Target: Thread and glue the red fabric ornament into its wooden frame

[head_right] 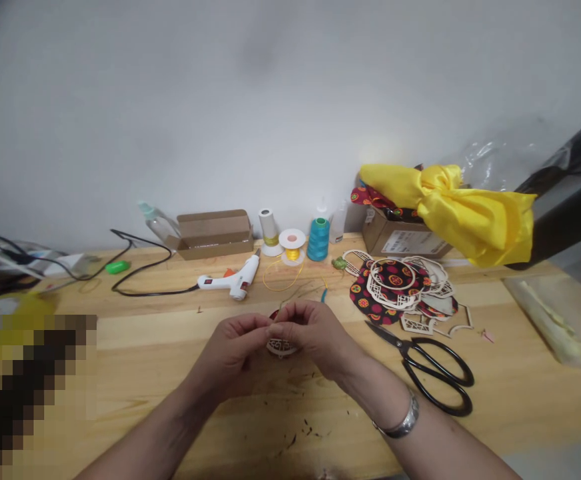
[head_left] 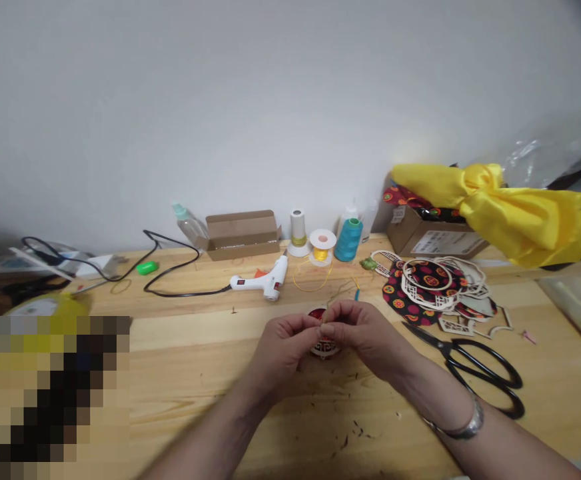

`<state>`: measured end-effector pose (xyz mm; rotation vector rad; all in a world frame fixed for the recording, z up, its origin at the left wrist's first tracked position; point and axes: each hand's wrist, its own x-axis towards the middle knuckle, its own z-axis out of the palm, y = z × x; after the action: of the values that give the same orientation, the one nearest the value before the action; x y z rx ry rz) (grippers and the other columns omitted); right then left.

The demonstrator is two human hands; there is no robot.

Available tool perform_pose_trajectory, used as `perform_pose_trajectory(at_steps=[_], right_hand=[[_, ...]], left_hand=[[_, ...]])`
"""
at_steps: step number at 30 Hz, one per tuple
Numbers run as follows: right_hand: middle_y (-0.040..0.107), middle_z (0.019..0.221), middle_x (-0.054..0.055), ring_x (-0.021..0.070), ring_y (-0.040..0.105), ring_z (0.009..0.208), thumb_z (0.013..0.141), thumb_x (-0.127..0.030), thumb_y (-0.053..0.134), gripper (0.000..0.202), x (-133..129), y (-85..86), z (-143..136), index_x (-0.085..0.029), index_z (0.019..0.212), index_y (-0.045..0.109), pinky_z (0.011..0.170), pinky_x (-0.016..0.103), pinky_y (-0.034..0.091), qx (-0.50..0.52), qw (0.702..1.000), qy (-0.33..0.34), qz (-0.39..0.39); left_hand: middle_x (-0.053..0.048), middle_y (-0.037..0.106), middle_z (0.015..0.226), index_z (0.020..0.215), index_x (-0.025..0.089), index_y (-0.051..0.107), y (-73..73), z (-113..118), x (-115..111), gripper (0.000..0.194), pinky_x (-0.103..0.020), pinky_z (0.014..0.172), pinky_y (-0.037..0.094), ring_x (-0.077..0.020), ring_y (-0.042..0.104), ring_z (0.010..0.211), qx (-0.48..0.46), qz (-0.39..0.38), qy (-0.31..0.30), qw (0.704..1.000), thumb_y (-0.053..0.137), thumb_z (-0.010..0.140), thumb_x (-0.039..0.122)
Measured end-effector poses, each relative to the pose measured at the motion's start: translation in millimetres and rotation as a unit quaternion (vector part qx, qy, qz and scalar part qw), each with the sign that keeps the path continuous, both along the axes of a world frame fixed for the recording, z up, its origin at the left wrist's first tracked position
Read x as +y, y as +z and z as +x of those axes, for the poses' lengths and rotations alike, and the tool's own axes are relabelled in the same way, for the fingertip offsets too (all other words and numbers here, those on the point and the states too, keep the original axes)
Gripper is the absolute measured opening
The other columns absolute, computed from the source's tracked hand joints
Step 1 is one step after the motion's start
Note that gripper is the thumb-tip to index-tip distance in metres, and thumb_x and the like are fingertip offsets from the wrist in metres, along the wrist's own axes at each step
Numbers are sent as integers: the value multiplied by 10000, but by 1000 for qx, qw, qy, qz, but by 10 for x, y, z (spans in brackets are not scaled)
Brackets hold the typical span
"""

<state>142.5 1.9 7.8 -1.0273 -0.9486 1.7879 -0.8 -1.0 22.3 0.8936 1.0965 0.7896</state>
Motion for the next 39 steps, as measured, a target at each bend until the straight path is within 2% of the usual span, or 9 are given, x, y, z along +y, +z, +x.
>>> perform_pose_trajectory(at_steps=[4,9,13,20,24,33,37,39], right_hand=[[556,546,-33,78,477,505,566,-232,732,208,3,0,-15,-136,594,550,489,205,360,5,999,-36,9],[596,589,-13,95,510,548,564,-230,724,199,-3,-9,-56,-147,568,543,521,219,391,-4,996,-86,35],[576,508,-23,92,488,473,576,-248,708,185,22,-20,-51,-155,563,547,464,220,374,-30,992,-116,38],[568,459,-31,82,478,437,607,-236,684,176,151,-19,87,-153,576,531,464,213,365,-53,979,-180,77],[565,471,-33,80,477,443,617,-236,683,185,229,-21,202,-158,566,523,468,212,357,-63,969,-222,92],[540,448,-37,79,446,422,609,-271,693,202,264,2,244,-156,579,530,439,211,335,-78,965,-231,98],[558,502,-17,81,450,436,707,-344,618,208,293,5,304,-149,652,568,444,210,342,-109,961,-222,121],[545,527,-20,80,438,442,760,-381,560,235,294,11,334,-156,697,579,437,207,331,-151,947,-238,151]], left_hand=[[18,584,519,632,135,676,-25,-13,1,129,-169,402,253,-42,389,409,10,16,-10,1000,656,647,261],[51,484,422,624,132,657,-57,-29,-1,147,-170,360,169,-27,290,353,10,16,-7,1000,645,655,275],[70,433,383,619,136,644,-88,-33,-9,164,-170,345,141,-24,261,331,7,-4,-12,1000,646,654,296],[82,407,380,623,135,619,-130,-25,-16,158,-174,334,117,-18,233,313,-37,-25,-24,999,653,654,286],[83,396,372,617,126,618,-118,-18,-23,160,-175,333,112,-16,233,310,-28,-31,-30,999,661,641,278],[73,433,402,609,126,624,-117,-13,-25,164,-173,335,121,-12,246,315,-23,-39,-35,998,683,609,279],[55,497,425,626,124,631,-149,-20,-5,170,-168,334,107,-5,230,315,-21,-39,-6,999,684,612,286],[57,494,415,633,127,634,-156,-29,9,171,-163,335,117,-7,244,317,-26,-31,9,999,680,624,292]])
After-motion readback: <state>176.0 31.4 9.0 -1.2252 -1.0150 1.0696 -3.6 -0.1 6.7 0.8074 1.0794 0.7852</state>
